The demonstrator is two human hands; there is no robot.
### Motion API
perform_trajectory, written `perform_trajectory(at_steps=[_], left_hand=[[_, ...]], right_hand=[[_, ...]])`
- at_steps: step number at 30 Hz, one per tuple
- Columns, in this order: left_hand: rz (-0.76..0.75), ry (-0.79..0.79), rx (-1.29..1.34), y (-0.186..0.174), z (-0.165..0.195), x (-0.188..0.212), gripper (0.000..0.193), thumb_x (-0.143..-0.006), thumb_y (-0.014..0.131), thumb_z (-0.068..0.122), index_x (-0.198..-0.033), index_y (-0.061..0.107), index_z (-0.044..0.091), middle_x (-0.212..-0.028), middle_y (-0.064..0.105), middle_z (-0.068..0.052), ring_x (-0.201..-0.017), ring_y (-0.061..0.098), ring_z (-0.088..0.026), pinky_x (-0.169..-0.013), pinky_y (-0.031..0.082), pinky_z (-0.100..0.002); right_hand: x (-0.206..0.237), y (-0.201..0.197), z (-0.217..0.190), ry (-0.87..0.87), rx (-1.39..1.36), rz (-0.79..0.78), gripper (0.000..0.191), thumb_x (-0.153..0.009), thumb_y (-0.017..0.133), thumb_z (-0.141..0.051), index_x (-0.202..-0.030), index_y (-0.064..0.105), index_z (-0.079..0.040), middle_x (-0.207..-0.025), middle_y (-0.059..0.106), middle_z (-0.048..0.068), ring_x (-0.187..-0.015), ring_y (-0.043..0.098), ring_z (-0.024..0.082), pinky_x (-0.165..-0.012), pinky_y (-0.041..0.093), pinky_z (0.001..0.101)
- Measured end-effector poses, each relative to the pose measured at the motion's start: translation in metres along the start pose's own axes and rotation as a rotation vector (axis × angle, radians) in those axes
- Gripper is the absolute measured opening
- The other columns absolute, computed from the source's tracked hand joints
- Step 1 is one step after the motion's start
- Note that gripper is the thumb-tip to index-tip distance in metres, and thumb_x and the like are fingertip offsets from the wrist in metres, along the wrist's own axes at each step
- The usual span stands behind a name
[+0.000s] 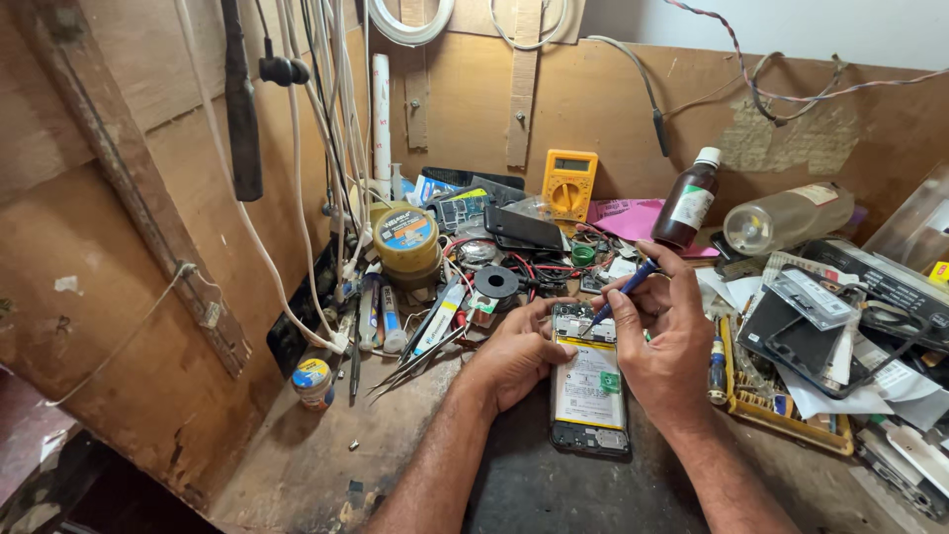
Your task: The person uses a small screwdriver to remove screws from the internal frame of a disassembled smartphone. They carefully unscrew multiple fasteners around the battery and motherboard area while holding the device steady on a cluttered workbench.
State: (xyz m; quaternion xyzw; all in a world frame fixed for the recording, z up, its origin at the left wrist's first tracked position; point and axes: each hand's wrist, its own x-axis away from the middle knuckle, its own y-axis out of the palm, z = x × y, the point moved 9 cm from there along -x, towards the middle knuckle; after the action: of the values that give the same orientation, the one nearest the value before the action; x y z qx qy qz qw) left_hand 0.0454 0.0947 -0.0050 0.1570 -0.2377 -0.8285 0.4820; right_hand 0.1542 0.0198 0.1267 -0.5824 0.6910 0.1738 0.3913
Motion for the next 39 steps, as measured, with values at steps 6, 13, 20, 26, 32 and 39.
perform_trajectory(at_steps=[6,13,20,26,32,39], left_hand=[[-0.024,-0.001,-0.004,0.001,-0.001,-0.001,0.065,-0.081,0.053,-0.02,-0.142,0.053,0.004,-0.118,0.07,-0.013,-0.108,0.071,-0.024,-0.095,0.06,-0.038],[-0.016,-0.002,0.01,-0.001,-0.001,-0.001,0.065,-0.083,0.054,-0.021,-0.142,0.054,0.005,-0.119,0.067,-0.014,-0.11,0.069,-0.025,-0.097,0.058,-0.039],[-0.007,-0.019,0.007,-0.001,-0.002,-0.003,0.066,-0.082,0.055,-0.021,-0.143,0.053,0.004,-0.121,0.068,-0.014,-0.111,0.07,-0.025,-0.096,0.059,-0.039],[-0.005,0.002,-0.002,-0.002,-0.001,0.0,0.065,-0.082,0.056,-0.021,-0.143,0.054,0.003,-0.119,0.068,-0.013,-0.109,0.07,-0.025,-0.096,0.059,-0.039],[0.006,0.005,-0.013,-0.002,0.0,0.001,0.064,-0.081,0.056,-0.021,-0.141,0.055,0.003,-0.118,0.07,-0.014,-0.108,0.07,-0.026,-0.095,0.059,-0.039],[-0.02,0.021,0.021,-0.001,0.002,0.002,0.062,-0.081,0.056,-0.022,-0.139,0.055,-0.001,-0.121,0.068,-0.016,-0.112,0.07,-0.028,-0.098,0.059,-0.04]], right_hand=[[0.001,0.003,-0.002,-0.035,0.016,-0.017,0.049,-0.1,0.061,0.006,-0.145,0.043,-0.003,-0.101,0.069,0.009,-0.095,0.073,0.016,-0.086,0.06,0.0294],[0.002,0.001,-0.002,-0.021,0.017,0.0,0.048,-0.1,0.062,0.005,-0.144,0.044,-0.002,-0.102,0.069,0.009,-0.095,0.073,0.016,-0.086,0.06,0.0291],[0.002,0.001,-0.005,-0.043,0.044,0.003,0.049,-0.099,0.065,0.004,-0.143,0.046,-0.003,-0.1,0.07,0.008,-0.095,0.074,0.014,-0.082,0.061,0.0274],[0.004,0.001,-0.01,-0.09,0.139,0.057,0.054,-0.093,0.076,0.001,-0.141,0.054,-0.006,-0.088,0.067,0.004,-0.082,0.068,0.008,-0.074,0.06,0.0251],[0.005,0.006,0.003,-0.009,0.093,0.018,0.061,-0.093,0.073,0.003,-0.149,0.052,-0.009,-0.083,0.065,0.003,-0.079,0.066,0.008,-0.072,0.058,0.025],[0.007,0.014,0.013,0.02,-0.04,-0.083,0.064,-0.097,0.061,0.007,-0.155,0.04,-0.011,-0.094,0.069,0.003,-0.089,0.069,0.01,-0.083,0.058,0.0273]])
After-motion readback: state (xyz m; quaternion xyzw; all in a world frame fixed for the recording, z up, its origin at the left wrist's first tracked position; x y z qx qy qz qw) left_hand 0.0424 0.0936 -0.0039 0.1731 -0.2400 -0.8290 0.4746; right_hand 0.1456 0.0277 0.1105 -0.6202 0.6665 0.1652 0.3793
